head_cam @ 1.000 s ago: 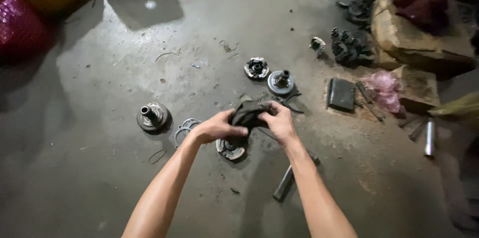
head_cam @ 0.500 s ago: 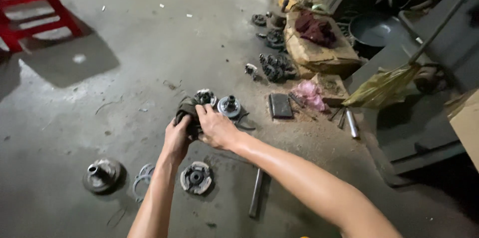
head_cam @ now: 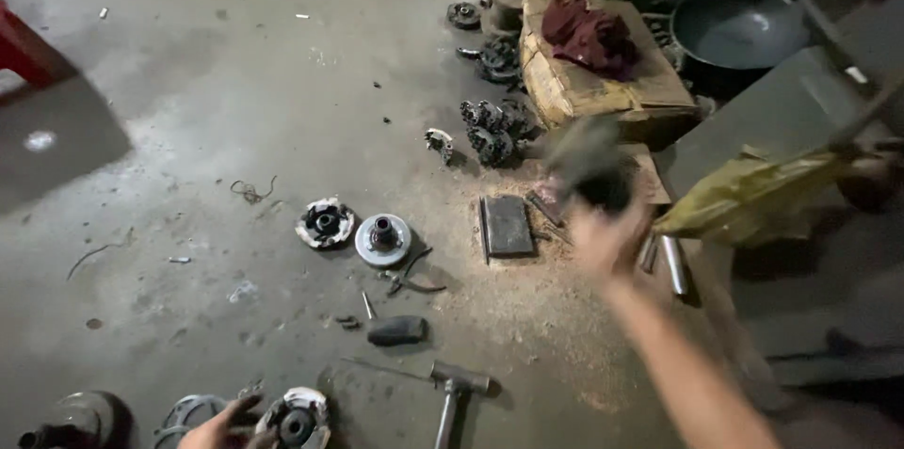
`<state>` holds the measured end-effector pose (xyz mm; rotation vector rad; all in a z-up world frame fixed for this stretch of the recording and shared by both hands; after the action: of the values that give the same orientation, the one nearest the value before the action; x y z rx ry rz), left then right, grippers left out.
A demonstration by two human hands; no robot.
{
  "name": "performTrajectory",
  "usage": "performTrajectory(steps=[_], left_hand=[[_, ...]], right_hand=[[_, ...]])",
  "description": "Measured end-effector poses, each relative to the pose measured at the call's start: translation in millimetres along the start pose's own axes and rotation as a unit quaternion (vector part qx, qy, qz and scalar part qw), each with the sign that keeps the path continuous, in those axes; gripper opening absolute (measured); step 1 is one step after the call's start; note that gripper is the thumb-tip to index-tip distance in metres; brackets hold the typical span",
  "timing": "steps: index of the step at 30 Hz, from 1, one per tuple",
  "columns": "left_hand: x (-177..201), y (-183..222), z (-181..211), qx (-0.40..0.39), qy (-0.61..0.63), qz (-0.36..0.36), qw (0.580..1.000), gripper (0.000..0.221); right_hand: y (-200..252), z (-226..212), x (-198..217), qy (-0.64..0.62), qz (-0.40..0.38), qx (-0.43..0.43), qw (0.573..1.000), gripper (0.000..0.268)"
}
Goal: Cleaning and assembling motorcycle clutch components on the floor using a rag and alignment tools.
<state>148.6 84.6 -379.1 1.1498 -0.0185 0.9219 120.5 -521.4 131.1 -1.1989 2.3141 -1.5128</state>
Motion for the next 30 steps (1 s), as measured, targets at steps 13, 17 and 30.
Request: performTrajectory(steps=[13,17,30], left_hand=[[33.1,214.5,173.9,0.12,-0.145,0.085,0.978,0.052],[16.7,195.7,168.7,0.038,-0.152,0.095,0.983,0.049],[26.7,189.1,198.6,-0.095,-0.097,0.183,0.974,0.021]], right_hand=[[144.2,122.8,-145.0,0.085,-0.239,0.106,0.961,0.02],[255.0,74.3,-254.8,-0.035,-0.33,0.036,0.943,0.015],[328.5,0.1,-395.7,0.105,-0.522,0.054,0.845,0.014]])
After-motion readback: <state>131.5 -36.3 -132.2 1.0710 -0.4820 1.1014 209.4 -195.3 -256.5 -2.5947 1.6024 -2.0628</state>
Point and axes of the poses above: each hand's wrist, its own y-axis away from the middle knuckle, its own x-axis out of the back of the hand, z = x × y, the point moved 9 cm from there along -y, towards the middle knuckle, and after that the axes turned 15 degrees about x, right-handed, at the moved point
